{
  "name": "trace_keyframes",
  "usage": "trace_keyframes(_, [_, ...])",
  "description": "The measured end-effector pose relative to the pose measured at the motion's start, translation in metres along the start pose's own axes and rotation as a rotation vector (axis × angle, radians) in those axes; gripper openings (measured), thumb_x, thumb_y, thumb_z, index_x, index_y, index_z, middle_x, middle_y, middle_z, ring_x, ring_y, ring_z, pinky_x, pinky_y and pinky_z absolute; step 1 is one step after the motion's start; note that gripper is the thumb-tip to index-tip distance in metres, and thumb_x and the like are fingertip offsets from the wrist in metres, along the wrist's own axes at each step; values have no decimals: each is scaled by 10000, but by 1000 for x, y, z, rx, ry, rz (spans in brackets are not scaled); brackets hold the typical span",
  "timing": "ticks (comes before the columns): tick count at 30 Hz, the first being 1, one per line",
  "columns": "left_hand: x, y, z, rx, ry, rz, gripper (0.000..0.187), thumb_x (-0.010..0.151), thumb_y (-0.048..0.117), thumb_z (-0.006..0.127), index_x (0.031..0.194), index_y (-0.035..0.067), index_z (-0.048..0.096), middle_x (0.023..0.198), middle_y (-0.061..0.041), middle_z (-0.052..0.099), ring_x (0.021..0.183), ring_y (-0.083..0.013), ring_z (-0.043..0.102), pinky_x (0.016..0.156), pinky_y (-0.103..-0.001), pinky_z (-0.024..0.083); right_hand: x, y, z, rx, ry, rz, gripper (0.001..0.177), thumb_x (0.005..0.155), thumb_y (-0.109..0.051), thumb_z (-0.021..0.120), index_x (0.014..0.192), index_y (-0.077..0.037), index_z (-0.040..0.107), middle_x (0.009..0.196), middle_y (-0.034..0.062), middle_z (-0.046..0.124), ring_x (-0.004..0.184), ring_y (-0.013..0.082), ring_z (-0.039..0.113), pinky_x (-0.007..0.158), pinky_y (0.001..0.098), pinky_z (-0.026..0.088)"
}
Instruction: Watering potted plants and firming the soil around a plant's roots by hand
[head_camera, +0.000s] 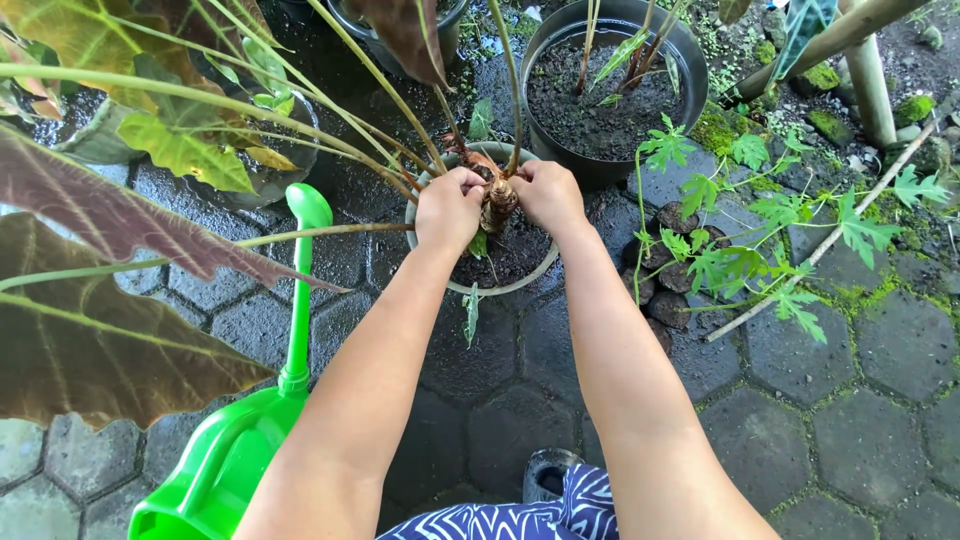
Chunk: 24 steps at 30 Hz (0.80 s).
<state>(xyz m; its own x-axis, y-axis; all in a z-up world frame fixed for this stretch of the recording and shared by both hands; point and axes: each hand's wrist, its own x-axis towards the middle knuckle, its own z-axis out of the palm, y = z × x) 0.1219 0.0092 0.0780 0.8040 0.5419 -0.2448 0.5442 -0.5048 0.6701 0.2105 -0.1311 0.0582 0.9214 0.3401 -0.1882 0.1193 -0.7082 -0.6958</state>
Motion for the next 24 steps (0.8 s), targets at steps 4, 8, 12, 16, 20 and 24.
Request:
trace_keyframes(4, [-4, 1, 0, -5, 1, -10, 151, 919, 284, 666, 1006, 344, 774, 940, 80, 774, 1044, -154, 718, 905, -353, 589, -1, -1, -6, -42, 1, 8, 232, 819, -402, 671, 890, -211, 781, 835, 86, 745, 969, 345, 723, 852, 447, 571])
trace_keyframes(8, [-9, -5, -1, -26, 8, -14, 154, 928, 277, 661, 1015, 339, 772, 956, 67, 778, 1049, -162, 717, 902, -356, 590, -3, -1, -10, -88, 1, -19, 247, 794, -382, 678, 877, -174, 783, 849, 138, 747, 982, 392, 712, 852, 482, 567])
trace_keyframes(12, [-21, -12, -6, 9, 31, 13, 168, 928, 304, 648, 1041, 334, 768, 981, 37, 780, 1060, -211, 719, 923, -394, 589, 20, 39, 15, -65, 28, -65, 212, 816, -345, 721, 909, -169, 792, 890, 162, 755, 1016, 388, 713, 873, 489, 575])
trace_keyframes(16, [-46, -18, -10, -3, 2, 61, 243, 924, 350, 642, 1129, 279, 751, 1032, -1, 783, 1109, -283, 701, 951, -469, 584, 7, 42, 6, -80, 35, -65, 133, 821, -247, 761, 906, -156, 811, 874, 174, 769, 978, 389, 741, 887, 452, 582])
trace_keyframes(20, [-77, -31, -15, -8, -43, 94, 413, 995, 345, 572, 1329, 119, 662, 1164, -153, 729, 1206, -398, 637, 1031, -539, 527, -13, 42, -11, -37, -241, 106, 241, 793, -204, 749, 1000, -80, 741, 650, 115, 702, 683, 251, 739, 686, 370, 624])
trace_keyframes(24, [-84, -92, 17, 114, 12, 243, 339, 994, 294, 560, 1251, 110, 681, 1099, -189, 700, 1128, -433, 652, 982, -539, 531, -34, 32, -24, 91, -393, 165, 511, 780, 4, 738, 1230, 186, 580, 683, 240, 679, 541, 251, 694, 516, 363, 615])
